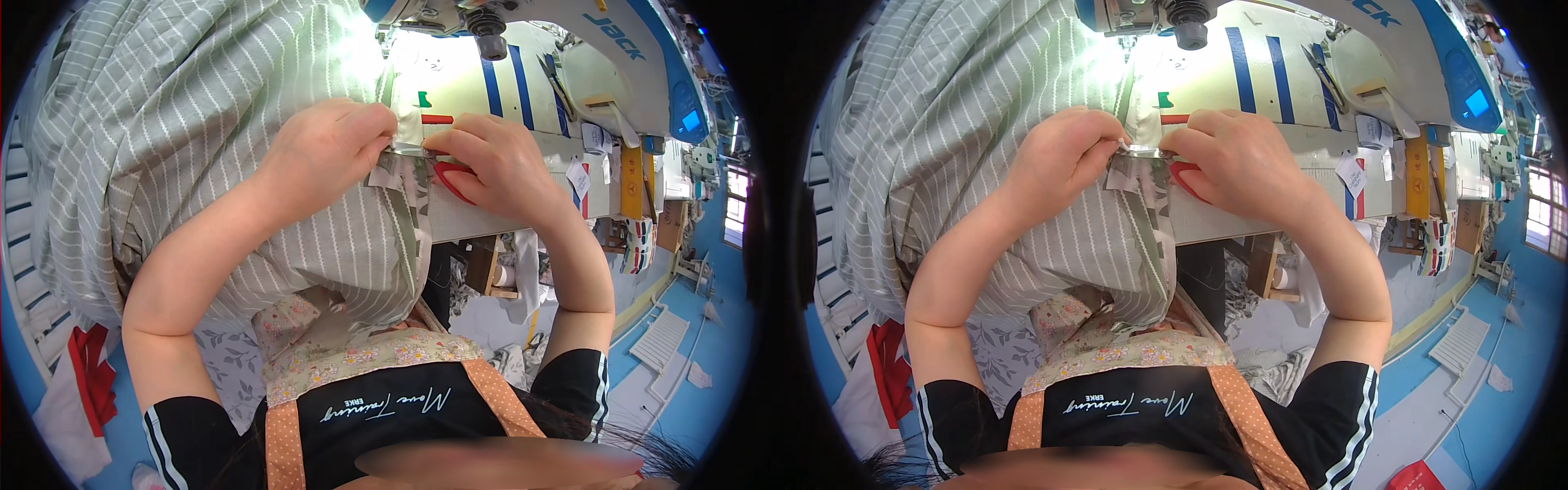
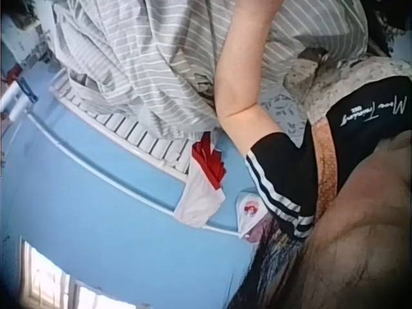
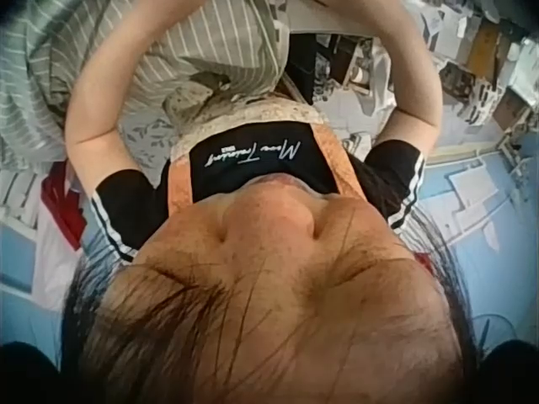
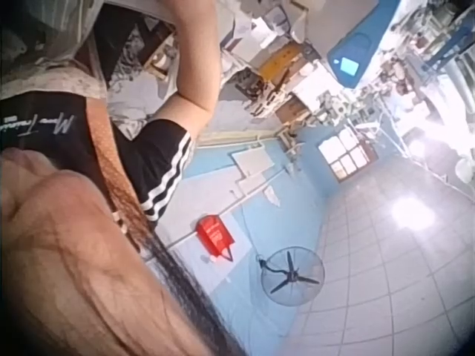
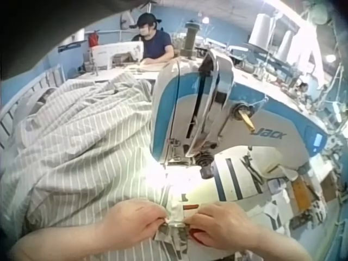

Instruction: Sewing fabric pieces together using an industrial sewing machine to assemble a pillowcase.

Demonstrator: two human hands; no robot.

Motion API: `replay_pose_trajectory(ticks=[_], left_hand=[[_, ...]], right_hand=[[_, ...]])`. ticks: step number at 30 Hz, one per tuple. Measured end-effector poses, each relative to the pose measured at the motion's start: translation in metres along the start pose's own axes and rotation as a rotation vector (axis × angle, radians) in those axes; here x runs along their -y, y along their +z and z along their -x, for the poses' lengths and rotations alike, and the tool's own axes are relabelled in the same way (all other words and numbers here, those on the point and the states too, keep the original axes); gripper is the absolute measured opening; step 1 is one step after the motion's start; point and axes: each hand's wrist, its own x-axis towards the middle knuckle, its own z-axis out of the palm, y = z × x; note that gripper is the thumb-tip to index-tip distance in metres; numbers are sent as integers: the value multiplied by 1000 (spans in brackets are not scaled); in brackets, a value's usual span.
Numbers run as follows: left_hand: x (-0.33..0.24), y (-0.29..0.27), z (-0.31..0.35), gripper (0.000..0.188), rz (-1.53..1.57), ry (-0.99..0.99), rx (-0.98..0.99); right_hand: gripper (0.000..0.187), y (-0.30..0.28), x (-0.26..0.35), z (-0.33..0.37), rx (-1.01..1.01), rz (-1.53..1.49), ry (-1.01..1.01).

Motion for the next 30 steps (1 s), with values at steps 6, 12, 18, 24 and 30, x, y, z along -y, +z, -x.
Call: replay_pose_trajectory(ticks=[6,12,18,24,30], left_hand=[[2,0,0,12,-12,23,-6],[4,1,0,13,-9,27,1],[5,0,2,11,6,31,8],[2,-23,-4,17,122,53,224],[-2,-37,-4,41,26,32,422]], right_hand=[[32,-1,-2,-4,24,-31,-5],[31,4,-7,-2,18,-108,-17],[32,6,-8,3,-17,-113,-26],[34,-11,-16,25,-136,-92,266],[34,-11,-38,47,-291,150,391]])
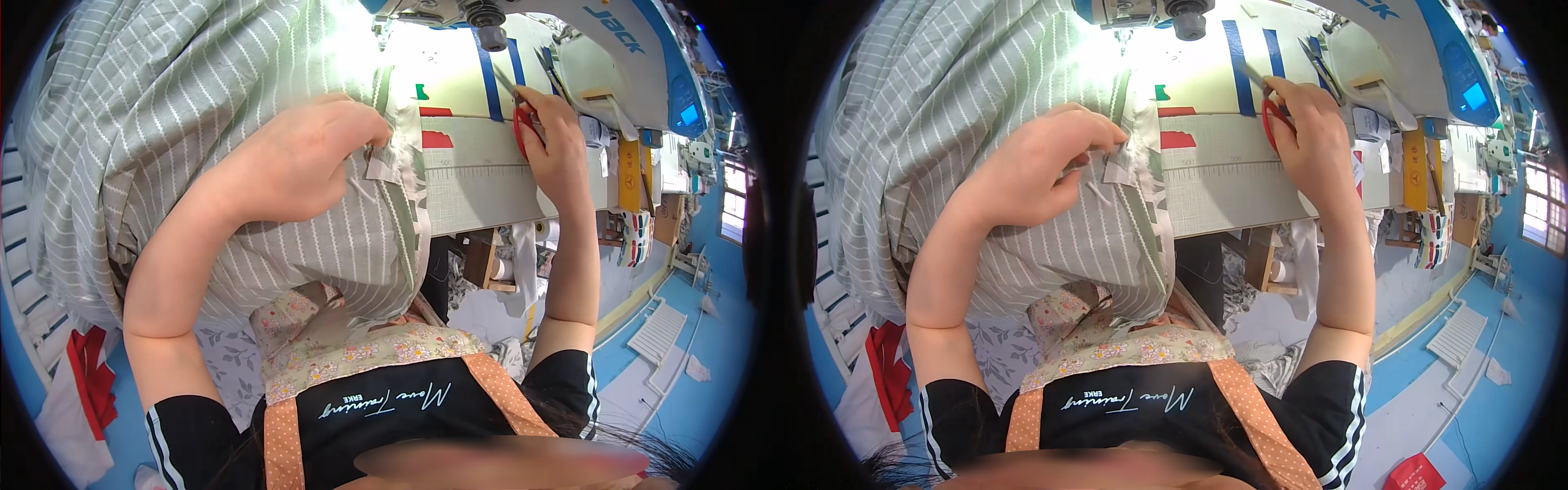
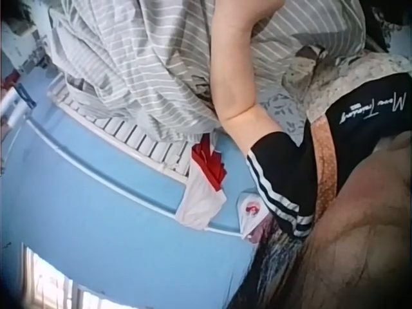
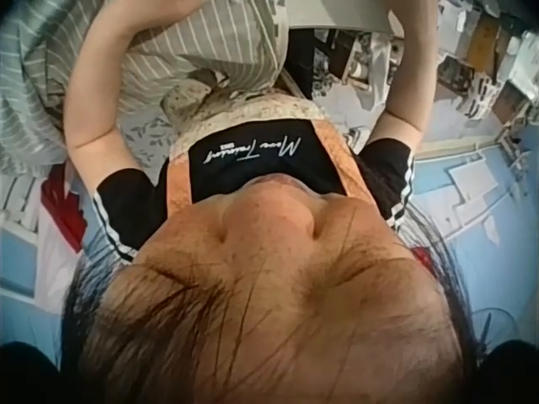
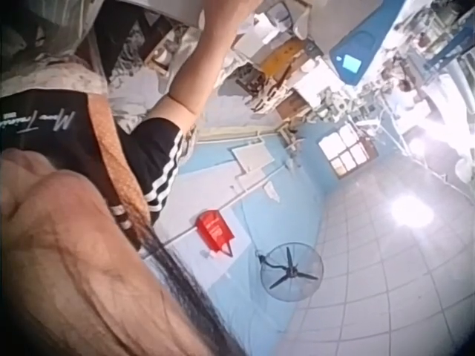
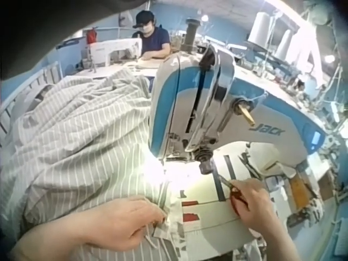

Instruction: Sewing fabric pieces together using an industrial sewing machine to assemble a pillowcase.

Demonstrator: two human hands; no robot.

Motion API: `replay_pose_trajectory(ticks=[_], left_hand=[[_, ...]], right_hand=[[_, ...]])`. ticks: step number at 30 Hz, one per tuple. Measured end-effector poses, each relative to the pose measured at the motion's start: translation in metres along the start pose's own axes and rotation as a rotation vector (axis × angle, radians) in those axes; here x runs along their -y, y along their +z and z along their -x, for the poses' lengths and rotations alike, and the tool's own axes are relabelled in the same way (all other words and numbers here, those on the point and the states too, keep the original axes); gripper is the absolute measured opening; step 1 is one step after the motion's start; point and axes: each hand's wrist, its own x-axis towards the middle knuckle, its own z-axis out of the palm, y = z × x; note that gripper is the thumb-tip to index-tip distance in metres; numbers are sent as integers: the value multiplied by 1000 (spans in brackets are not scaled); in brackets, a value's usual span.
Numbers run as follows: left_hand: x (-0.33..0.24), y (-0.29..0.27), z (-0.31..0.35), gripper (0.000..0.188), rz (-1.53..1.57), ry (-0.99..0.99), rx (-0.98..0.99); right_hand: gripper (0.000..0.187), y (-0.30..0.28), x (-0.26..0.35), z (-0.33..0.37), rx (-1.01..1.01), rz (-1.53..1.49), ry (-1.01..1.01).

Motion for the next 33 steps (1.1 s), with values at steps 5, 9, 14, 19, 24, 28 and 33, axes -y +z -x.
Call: replay_pose_trajectory(ticks=[5,9,14,19,24,28,33], left_hand=[[2,6,0,48,-65,80,-49],[4,4,0,45,-47,76,-18],[4,-1,3,37,-24,153,6],[5,2,4,35,-73,209,-11],[0,6,1,38,-18,87,-44],[2,12,-4,39,-26,49,-103],[6,14,-17,32,-10,3,-98]], right_hand=[[32,7,-5,11,-131,224,53],[30,7,30,20,-293,166,-106],[30,29,104,14,-97,-303,-327],[29,50,106,13,10,-163,-374],[23,58,104,13,-101,-206,-339],[15,58,101,15,-204,-348,-242],[9,50,105,16,-72,-572,41]])
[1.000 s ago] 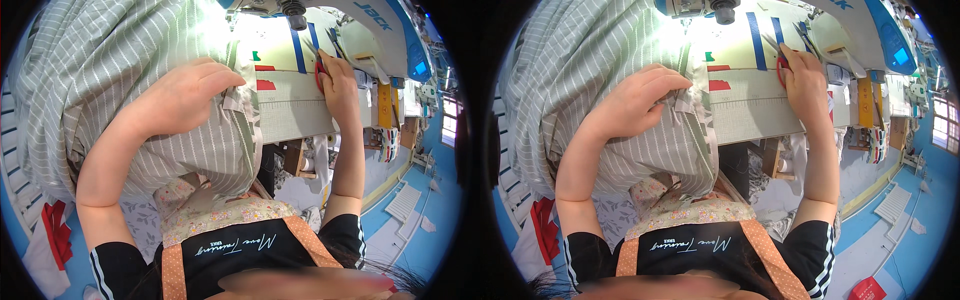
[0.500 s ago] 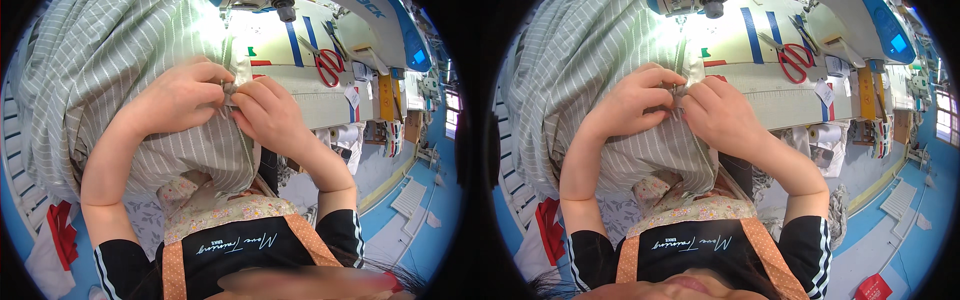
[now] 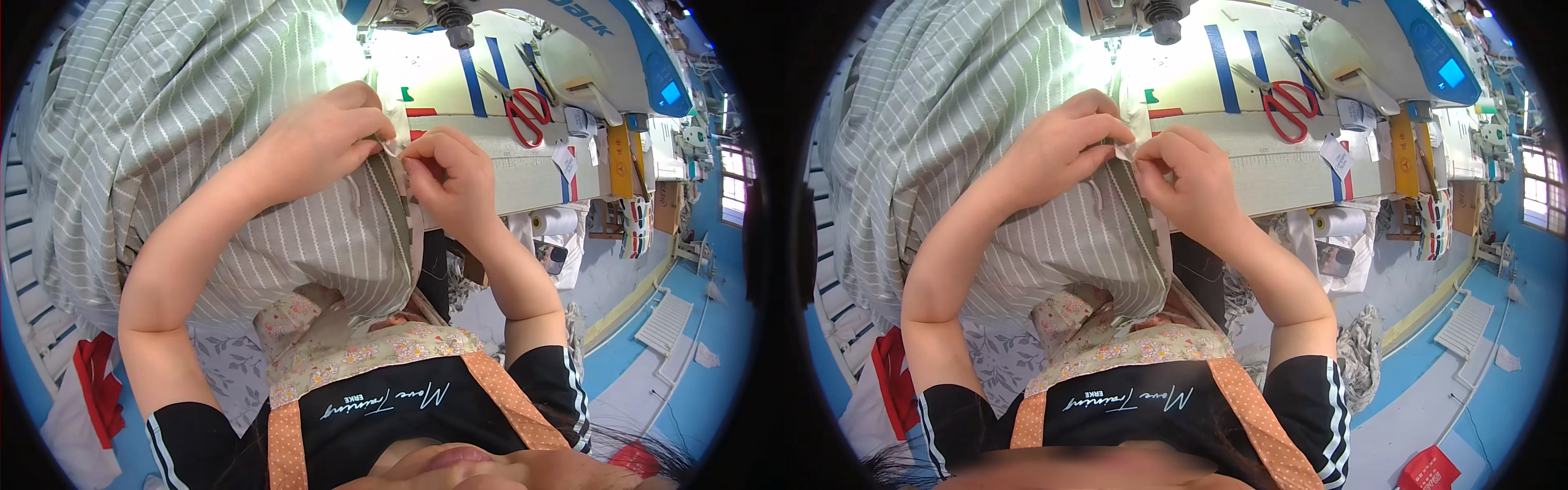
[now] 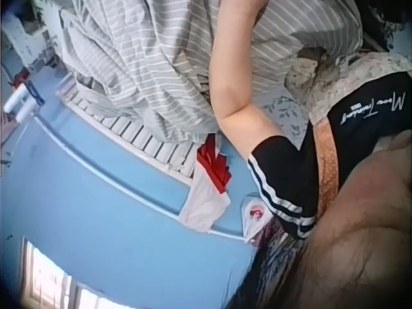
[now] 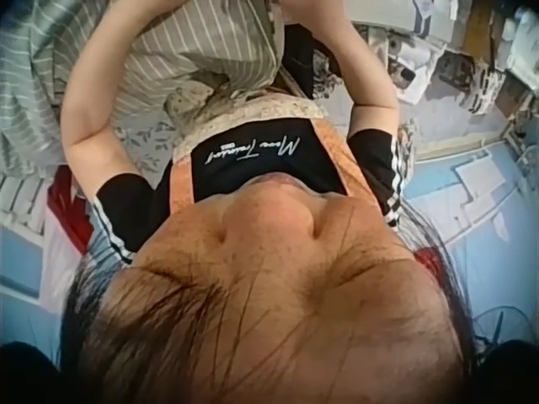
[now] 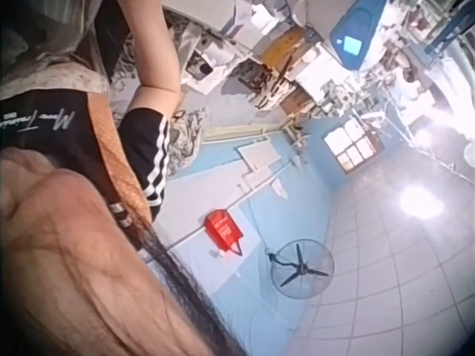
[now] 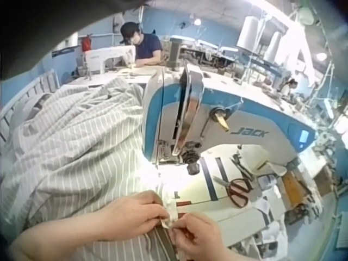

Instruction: Sewing fabric pieces together using an industrial sewing machine to assemble a pillowcase.

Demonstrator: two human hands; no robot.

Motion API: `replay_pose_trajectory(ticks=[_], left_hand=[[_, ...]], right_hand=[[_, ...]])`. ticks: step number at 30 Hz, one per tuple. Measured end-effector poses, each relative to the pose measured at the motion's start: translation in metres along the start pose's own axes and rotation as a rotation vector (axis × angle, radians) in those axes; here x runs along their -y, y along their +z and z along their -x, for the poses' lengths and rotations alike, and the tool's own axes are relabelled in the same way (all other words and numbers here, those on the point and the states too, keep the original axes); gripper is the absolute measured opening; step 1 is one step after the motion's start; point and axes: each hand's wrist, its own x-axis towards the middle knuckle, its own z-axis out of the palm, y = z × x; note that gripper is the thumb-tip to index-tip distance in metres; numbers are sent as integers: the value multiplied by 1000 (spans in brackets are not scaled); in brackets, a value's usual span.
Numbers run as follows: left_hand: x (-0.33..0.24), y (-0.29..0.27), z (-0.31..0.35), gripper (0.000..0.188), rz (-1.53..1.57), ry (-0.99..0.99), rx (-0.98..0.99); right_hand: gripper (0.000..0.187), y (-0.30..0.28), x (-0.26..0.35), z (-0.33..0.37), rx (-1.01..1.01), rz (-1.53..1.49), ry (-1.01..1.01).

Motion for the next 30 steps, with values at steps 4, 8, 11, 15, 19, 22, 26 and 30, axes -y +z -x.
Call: replay_pose_trajectory(ticks=[4,8,11,15,19,22,26,30], left_hand=[[-10,8,-7,26,128,-155,-175],[-21,14,-6,22,164,-162,-358],[-20,16,-6,21,95,-99,-434],[-15,22,-10,21,-7,-27,-493],[-12,25,-20,21,-37,-26,-533],[-9,25,-26,21,-75,13,-540],[-4,26,-29,21,-21,56,-539],[-1,26,-29,18,248,-99,-428]], right_hand=[[10,-1,-5,-4,-32,-152,129],[9,1,-9,-7,-150,-421,138],[5,4,-5,-11,-229,-673,201],[6,-1,-10,-14,-201,-706,171],[7,0,-9,-21,-264,-653,139],[7,-1,-10,-24,-259,-660,98],[8,-1,-6,-31,-276,-612,60],[13,-6,-9,-33,-230,-542,93]])
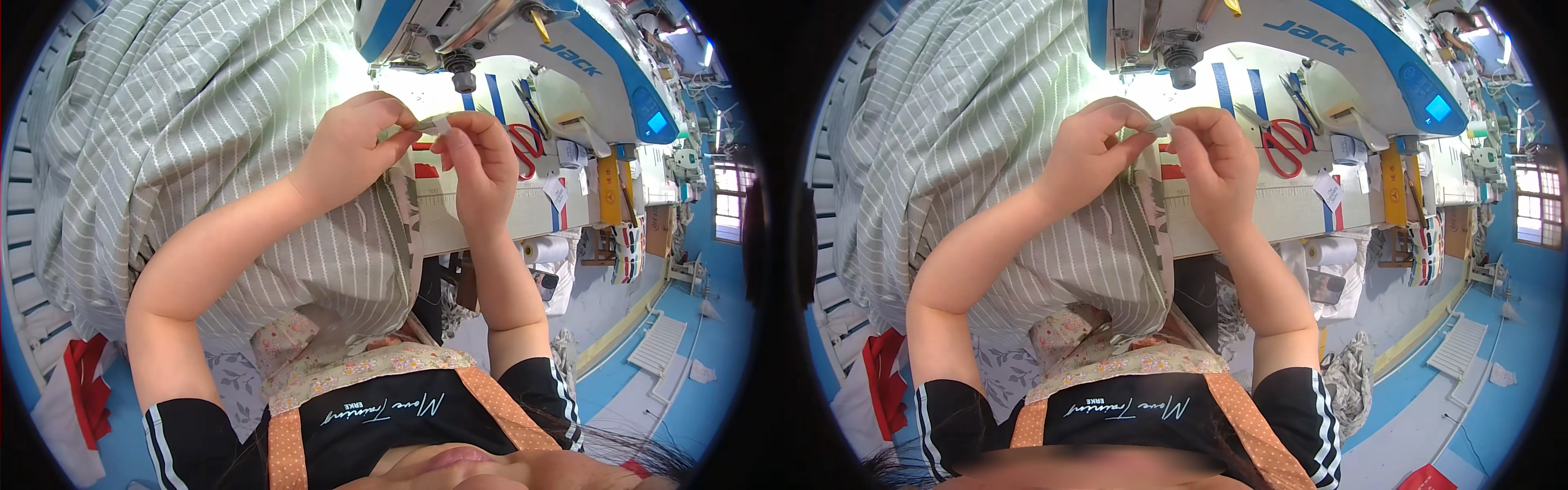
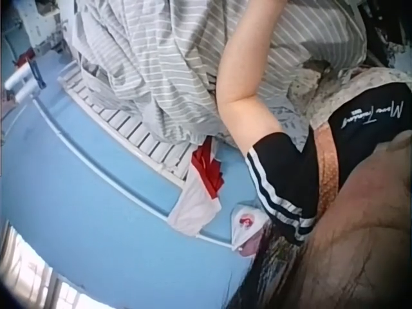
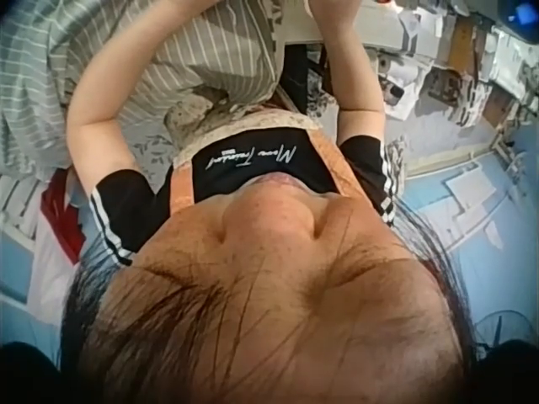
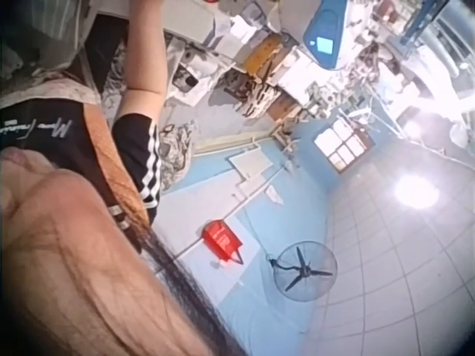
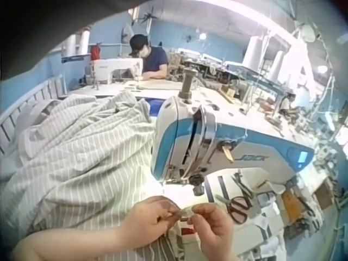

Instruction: Sewing fabric pieces together using an industrial sewing machine to assemble a pillowcase.

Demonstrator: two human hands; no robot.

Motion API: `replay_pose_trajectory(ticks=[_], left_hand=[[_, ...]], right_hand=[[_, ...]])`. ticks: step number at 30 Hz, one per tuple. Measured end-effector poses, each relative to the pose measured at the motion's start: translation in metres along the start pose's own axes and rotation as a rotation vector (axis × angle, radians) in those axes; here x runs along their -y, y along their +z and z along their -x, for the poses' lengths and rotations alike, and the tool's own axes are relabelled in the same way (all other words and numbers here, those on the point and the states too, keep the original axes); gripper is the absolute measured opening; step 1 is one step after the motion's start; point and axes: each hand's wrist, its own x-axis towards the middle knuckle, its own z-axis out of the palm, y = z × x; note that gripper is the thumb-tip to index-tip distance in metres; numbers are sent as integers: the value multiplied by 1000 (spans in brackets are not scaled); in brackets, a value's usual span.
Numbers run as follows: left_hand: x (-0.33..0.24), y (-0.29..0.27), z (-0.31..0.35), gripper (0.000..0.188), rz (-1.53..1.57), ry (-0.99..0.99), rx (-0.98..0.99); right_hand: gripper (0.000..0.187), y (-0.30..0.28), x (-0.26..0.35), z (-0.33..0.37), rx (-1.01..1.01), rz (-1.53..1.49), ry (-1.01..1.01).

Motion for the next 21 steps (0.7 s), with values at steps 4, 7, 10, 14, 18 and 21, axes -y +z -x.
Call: replay_pose_trajectory(ticks=[4,7,10,14,18,21], left_hand=[[-1,-2,0,13,78,-115,49],[-3,-1,0,12,231,-223,54],[-2,-5,1,14,244,-237,85],[0,-5,-1,17,224,-252,125],[-1,-5,-2,20,223,-295,124],[2,-4,-2,21,266,-342,122]], right_hand=[[18,-1,-7,-4,69,161,48],[19,0,-9,-8,55,294,66],[19,2,-13,-9,35,265,80],[16,2,-18,-9,2,50,88],[18,3,-17,-7,-43,-10,80],[20,7,-12,-7,-110,-31,65]])
